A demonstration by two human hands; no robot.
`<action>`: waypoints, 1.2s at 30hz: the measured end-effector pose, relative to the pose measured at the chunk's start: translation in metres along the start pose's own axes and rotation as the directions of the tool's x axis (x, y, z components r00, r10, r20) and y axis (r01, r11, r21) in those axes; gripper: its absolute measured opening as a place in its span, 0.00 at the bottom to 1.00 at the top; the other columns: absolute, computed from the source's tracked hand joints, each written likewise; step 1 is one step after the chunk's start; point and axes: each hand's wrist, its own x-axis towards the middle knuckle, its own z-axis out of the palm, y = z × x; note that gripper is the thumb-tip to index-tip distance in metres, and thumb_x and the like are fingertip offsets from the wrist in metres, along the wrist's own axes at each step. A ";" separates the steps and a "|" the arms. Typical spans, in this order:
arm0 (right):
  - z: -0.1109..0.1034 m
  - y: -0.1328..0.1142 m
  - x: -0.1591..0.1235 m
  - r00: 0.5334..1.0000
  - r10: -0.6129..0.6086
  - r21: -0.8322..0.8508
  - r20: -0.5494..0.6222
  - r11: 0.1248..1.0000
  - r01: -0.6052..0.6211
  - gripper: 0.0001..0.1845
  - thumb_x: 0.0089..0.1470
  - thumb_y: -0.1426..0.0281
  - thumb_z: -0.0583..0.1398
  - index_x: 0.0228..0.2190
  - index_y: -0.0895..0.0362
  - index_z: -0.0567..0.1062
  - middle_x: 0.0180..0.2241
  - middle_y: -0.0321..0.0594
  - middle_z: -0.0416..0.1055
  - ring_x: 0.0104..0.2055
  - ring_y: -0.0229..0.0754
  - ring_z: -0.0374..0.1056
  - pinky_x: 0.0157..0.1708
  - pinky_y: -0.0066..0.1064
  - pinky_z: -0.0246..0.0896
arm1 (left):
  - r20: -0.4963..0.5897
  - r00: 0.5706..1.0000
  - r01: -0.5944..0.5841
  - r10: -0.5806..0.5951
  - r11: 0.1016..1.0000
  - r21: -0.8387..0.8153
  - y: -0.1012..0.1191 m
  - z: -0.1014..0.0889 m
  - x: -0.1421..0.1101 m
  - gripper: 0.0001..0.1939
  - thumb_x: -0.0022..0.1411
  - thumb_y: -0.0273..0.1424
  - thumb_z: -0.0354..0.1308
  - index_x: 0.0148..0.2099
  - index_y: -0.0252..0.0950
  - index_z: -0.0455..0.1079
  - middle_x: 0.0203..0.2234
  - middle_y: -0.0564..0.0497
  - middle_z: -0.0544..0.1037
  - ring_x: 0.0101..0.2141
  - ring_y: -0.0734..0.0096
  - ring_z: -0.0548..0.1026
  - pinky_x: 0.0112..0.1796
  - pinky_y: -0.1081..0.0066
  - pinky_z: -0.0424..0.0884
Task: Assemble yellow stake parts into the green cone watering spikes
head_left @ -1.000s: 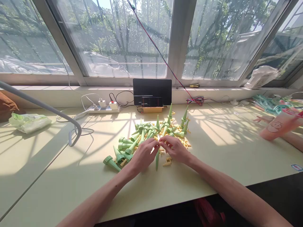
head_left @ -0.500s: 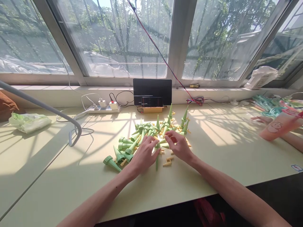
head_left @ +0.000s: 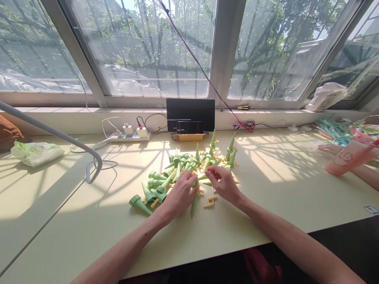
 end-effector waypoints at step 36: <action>0.000 -0.005 -0.001 0.993 -0.026 -0.031 0.111 0.999 0.029 0.09 0.61 0.65 0.55 0.32 0.55 0.71 0.24 0.35 0.68 0.22 0.35 0.60 0.23 0.27 0.56 | -0.198 0.979 0.041 -0.056 0.996 -0.081 0.006 -0.005 0.003 0.02 0.67 0.27 0.49 0.43 0.37 0.61 0.37 0.49 0.70 0.31 0.72 0.70 0.30 0.70 0.67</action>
